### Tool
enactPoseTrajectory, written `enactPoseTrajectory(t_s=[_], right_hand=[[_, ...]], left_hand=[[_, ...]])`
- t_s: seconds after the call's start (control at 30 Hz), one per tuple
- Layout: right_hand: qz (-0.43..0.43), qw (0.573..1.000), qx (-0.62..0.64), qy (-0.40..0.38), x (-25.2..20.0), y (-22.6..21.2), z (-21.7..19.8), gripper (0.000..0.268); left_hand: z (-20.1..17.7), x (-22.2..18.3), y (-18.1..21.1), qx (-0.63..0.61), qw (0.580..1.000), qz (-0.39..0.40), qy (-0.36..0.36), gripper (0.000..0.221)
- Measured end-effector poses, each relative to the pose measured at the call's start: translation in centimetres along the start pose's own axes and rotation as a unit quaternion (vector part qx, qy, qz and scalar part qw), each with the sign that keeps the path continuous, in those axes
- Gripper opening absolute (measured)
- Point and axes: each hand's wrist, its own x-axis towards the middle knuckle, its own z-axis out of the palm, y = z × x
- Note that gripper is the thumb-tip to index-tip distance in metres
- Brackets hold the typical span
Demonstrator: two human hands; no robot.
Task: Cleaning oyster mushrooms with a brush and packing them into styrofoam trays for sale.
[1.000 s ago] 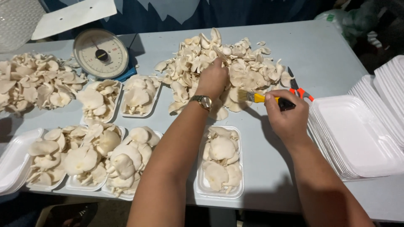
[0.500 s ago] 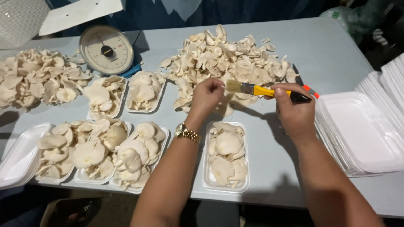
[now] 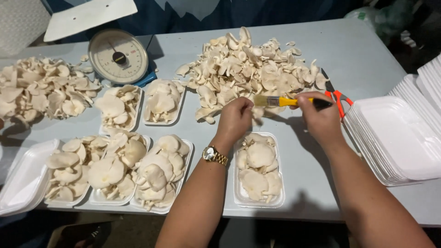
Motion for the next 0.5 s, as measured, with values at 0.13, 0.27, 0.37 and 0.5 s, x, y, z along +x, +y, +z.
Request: enactPoseTrajectory(t_s=[0.13,0.27,0.37,0.5], right_hand=[[0.028,0.999,-0.010,0.014,0.1,1.6,-0.6,0.012],[0.056,0.998,-0.001,0.037,0.3,0.0,-1.5,0.017],[0.071,0.995,0.061,0.042,0.3,0.2,-1.2,0.024],[0.109,0.982,0.152,0.021,-0.1,0.8,-0.2,0.029]], left_hand=[[-0.4,0.0,0.8,-0.085,0.996,-0.032,0.021,0.012],[-0.8,0.2,0.6,-0.212,0.974,-0.060,0.049,0.010],[-2.4,-1.8,4.9,-0.376,0.909,-0.170,0.051,0.012],[-1.4,-0.7,1.5,-0.487,0.835,-0.254,0.016,0.019]])
